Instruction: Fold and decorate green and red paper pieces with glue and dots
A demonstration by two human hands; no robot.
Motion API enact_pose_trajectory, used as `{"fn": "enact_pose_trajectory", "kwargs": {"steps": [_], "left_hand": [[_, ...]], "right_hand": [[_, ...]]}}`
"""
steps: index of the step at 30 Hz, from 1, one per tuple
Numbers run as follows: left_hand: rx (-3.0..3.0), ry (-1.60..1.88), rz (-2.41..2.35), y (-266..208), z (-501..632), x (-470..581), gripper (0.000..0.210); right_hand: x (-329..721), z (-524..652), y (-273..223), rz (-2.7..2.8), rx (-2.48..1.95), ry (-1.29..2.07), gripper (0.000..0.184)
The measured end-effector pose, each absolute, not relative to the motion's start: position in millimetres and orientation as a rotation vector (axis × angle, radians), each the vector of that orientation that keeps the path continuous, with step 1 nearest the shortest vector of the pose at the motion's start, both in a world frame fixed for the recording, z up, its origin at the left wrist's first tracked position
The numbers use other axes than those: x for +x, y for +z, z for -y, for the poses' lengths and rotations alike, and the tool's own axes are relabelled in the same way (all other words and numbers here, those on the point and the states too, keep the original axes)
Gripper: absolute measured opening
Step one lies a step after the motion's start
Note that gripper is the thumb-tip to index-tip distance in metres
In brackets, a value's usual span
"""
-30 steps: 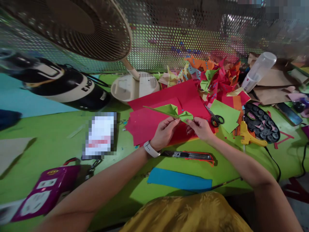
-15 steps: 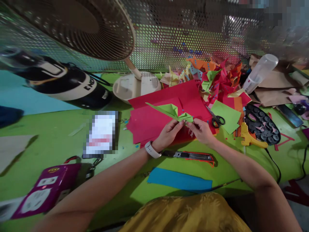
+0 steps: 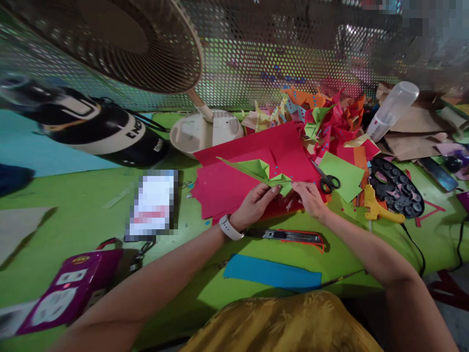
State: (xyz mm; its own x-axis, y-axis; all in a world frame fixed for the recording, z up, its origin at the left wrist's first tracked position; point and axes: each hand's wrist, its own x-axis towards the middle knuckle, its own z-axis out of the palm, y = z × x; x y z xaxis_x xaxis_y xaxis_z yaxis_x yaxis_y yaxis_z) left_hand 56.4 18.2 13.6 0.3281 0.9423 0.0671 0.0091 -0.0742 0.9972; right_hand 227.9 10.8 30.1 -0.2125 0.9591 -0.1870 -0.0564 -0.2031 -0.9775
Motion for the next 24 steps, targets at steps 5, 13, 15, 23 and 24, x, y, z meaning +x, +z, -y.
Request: {"fn": "enact_pose_trajectory", "kwargs": {"steps": [5,13,15,23,24], "left_hand": [[1.351,0.996,-0.925,16.8,-18.1,57.0,0.043],[1.278,0.906,-0.842,15.0,-18.4,55.7,0.051],[1.283,0.909,-0.852,13.2,-18.1,56.5,0.05],[1.274,1.036,-0.845,17.7,-18.6,57.9,0.035],[1.301,1.077,-0.877,18.6,-19.3,57.4,0.033]], "right_hand": [[233.8,-13.6,31.6,1.37,-1.17,1.37,0.048],[228.5,-10.1,31.6,1.495,-1.115,1.219,0.044],[227.4,-8.8,31.5,1.509,-1.123,1.212,0.046],[229.1,-10.7,28.9,1.499,-1.146,1.315,0.05],[229.5,-10.2,29.7,1.542,-1.14,1.35,0.049]]}}
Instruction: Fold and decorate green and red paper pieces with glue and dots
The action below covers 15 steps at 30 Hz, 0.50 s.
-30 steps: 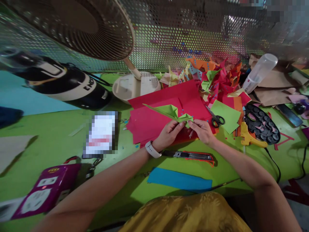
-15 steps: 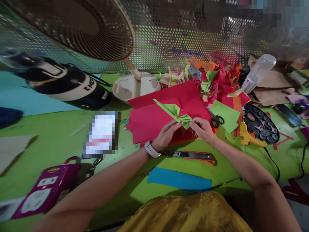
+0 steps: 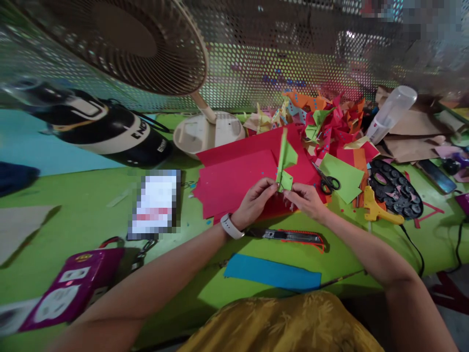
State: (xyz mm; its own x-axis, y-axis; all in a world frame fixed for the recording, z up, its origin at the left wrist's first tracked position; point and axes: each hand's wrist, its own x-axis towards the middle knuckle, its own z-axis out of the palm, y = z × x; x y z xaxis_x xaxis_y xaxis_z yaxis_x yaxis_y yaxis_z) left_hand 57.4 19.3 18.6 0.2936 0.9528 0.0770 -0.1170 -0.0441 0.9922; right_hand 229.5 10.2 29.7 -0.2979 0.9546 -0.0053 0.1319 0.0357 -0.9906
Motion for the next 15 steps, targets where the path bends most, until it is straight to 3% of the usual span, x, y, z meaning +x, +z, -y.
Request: {"fn": "enact_pose_trajectory", "kwargs": {"steps": [5,11,15], "left_hand": [[1.515,1.112,-0.978,26,-24,50,0.025],[2.292,1.082,-0.99,40,-26,38,0.022],[2.517,0.988,-0.91,48,-25,34,0.021]], "right_hand": [[227,4,51,1.967,-0.99,1.249,0.045],[226,19,97,2.392,-0.966,0.215,0.024],[234,13,102,2.456,-1.168,-0.231,0.028]]}}
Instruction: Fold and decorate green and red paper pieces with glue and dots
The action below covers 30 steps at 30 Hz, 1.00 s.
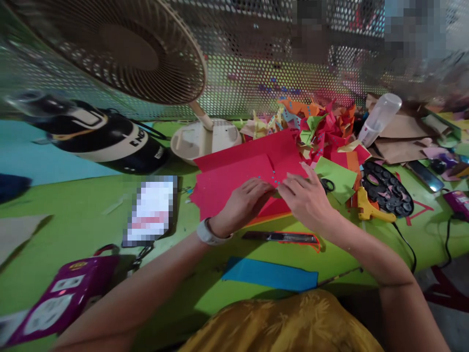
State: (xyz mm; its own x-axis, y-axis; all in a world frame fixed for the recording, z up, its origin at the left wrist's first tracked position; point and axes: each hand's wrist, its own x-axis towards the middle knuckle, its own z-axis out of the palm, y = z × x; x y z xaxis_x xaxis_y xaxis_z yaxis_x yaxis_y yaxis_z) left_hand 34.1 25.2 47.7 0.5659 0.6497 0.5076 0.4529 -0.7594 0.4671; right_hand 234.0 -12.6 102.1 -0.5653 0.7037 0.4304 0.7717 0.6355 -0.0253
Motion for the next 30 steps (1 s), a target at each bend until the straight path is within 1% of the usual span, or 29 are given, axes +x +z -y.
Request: {"fn": "enact_pose_trajectory", "kwargs": {"steps": [3,6,10,14,19,24,27,30], "left_hand": [[2.503,0.988,-0.8,51,-24,34,0.021],[2.399,1.0,-0.773,50,-23,34,0.023],[2.335,0.927,-0.843,47,-26,31,0.024],[2.269,0.834,-0.881,50,-30,28,0.025],[1.91,0.764,-0.851,60,-32,27,0.029],[1.697,0.727,-0.815,62,-35,26,0.035],[1.568,0.717,-0.799,61,-37,25,0.037],[1.543,0.668,-0.805,60,-39,24,0.038]], "right_hand": [[237,7,95,2.538,-1.199,-0.231,0.027],[238,4,89,2.528,-1.239,-0.097,0.022],[239,-2,87,2.456,-1.274,0.252,0.015],[241,-7,90,2.329,-1.387,0.6,0.013],[242,-10,92,2.098,-1.385,0.934,0.013],[240,-13,87,1.968,-1.337,1.074,0.02],[240,-14,83,1.929,-1.329,1.083,0.024],[240,-15,80,1.903,-1.325,1.081,0.023]]}}
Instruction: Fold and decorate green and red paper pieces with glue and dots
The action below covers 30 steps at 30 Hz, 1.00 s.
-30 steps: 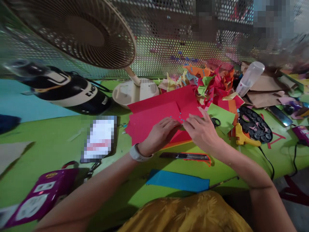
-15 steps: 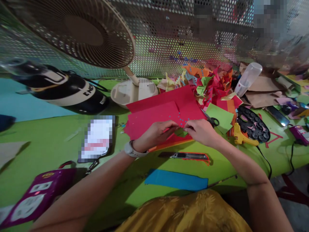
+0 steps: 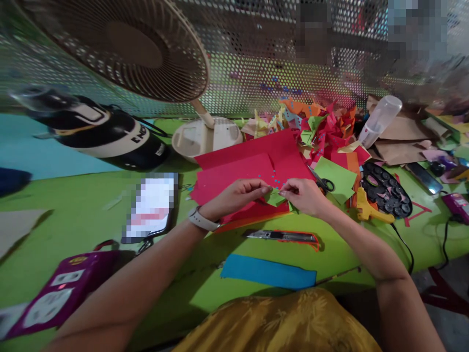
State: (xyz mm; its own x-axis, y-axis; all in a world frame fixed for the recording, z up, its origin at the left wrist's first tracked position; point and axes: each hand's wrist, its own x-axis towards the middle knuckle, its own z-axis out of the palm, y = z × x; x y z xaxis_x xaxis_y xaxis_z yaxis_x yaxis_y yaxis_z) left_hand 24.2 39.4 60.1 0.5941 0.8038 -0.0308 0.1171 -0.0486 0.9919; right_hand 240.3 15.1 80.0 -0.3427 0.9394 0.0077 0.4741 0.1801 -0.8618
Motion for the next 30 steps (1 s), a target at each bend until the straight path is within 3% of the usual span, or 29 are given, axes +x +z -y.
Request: {"fn": "enact_pose_trajectory", "kwargs": {"steps": [13,25,30], "left_hand": [[1.488,0.594,-0.707,60,-49,11,0.035],[1.272,0.905,-0.85,49,-40,31,0.036],[1.142,1.058,-0.928,58,-50,19,0.036]], "right_hand": [[247,-24,74,1.679,-1.302,1.214,0.022],[237,-20,73,1.403,-1.302,1.423,0.023],[237,-15,86,1.54,-1.346,1.534,0.036]]}}
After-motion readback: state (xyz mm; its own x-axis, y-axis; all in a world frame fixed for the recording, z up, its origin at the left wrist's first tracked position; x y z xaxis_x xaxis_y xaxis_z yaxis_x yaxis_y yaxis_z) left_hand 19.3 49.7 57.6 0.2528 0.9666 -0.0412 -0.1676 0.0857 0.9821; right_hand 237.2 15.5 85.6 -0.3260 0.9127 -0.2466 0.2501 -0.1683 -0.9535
